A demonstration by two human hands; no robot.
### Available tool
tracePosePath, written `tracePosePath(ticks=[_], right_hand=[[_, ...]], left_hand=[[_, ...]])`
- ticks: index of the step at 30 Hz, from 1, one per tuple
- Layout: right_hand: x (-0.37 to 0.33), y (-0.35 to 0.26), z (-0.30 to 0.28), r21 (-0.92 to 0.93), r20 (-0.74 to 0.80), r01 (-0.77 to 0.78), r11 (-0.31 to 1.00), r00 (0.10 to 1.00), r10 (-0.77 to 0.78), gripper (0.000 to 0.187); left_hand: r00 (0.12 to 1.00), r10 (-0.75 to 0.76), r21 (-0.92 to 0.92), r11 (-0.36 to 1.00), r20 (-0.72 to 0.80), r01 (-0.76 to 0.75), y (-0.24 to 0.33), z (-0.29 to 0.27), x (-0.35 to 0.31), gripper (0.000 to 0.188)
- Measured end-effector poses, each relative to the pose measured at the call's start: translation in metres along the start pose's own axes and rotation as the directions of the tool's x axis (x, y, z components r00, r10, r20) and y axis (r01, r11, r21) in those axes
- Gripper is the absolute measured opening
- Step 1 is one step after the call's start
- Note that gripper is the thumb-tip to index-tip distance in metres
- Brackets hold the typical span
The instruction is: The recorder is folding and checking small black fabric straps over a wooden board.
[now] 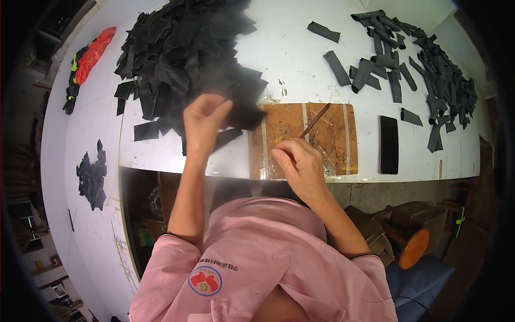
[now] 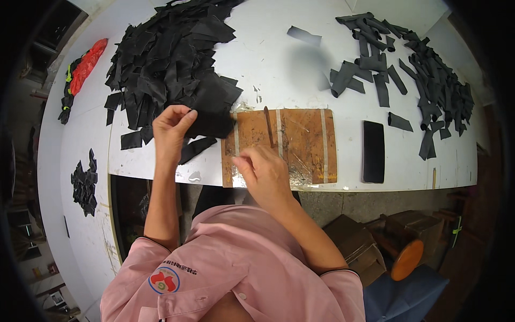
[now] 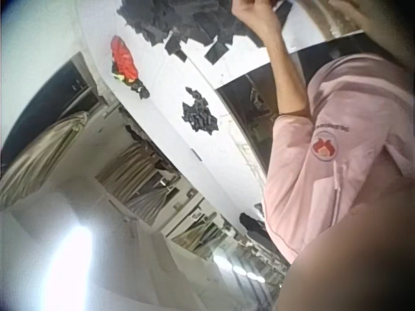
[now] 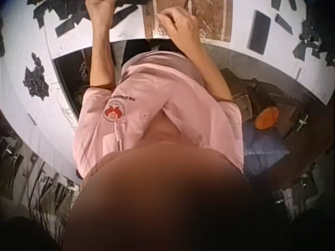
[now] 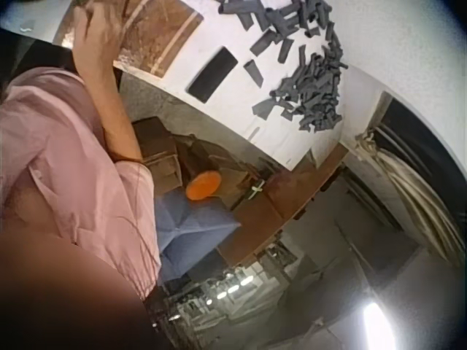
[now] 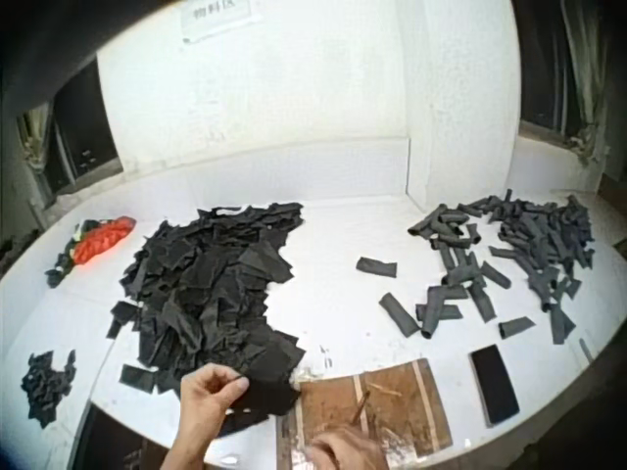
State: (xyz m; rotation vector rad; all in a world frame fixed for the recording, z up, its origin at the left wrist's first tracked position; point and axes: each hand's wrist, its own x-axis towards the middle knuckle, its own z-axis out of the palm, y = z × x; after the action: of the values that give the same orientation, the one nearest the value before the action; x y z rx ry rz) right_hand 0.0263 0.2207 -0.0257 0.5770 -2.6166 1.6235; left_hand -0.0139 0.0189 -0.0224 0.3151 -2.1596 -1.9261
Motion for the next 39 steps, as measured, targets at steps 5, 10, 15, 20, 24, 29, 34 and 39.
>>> tracePosePath(ticks=[5,10,15,20,24,29,34,39], right_hand=[[0.014,-0.012,0.011,-0.141,-0.243,0.212,0.967,0.940,-0.241,0.031],[0.036,-0.001,0.035,0.091,-0.188,0.098,0.991,0.979,-0.079,0.030],[0.041,0.011,0.036,0.567,-0.035,-0.170,0.806,0.973,0.229,0.012],[0.036,-0.005,0.009,0.449,0.186,-0.244,0.859,0.966,0.177,0.012],[0.037,-0.014,-0.007,0.389,0.361,-0.288,0.875,0.921,0.143,0.013],[0.037,-0.011,-0.010,0.308,0.460,-0.239,0.921,0.885,0.076,0.015],[0.034,-0.009,-0.007,0.310,0.552,-0.323,0.894,0.827,0.107,0.017],[0.025,-0.007,-0.006,0.318,0.562,-0.323,0.891,0.821,0.097,0.018]], left_hand=[[0.985,-0.018,0.016,1.000,0.172,0.016,0.011,0.000,-0.004,0.005],[0.925,0.006,-0.126,0.991,0.380,0.045,0.009,0.008,-0.006,0.008],[0.930,-0.025,-0.109,0.992,0.366,0.069,0.009,0.005,-0.012,0.016],[0.874,-0.175,-0.088,0.967,0.453,0.239,0.028,-0.010,-0.012,0.032],[0.746,-0.234,0.035,0.962,0.623,0.272,0.047,-0.019,-0.011,0.020],[0.626,-0.245,0.141,0.967,0.741,0.211,0.053,-0.019,-0.010,0.010],[0.606,-0.244,0.226,0.968,0.757,0.107,0.064,-0.020,-0.023,0.010],[0.679,-0.122,0.332,0.924,0.724,-0.188,0.065,-0.014,-0.039,0.010]])
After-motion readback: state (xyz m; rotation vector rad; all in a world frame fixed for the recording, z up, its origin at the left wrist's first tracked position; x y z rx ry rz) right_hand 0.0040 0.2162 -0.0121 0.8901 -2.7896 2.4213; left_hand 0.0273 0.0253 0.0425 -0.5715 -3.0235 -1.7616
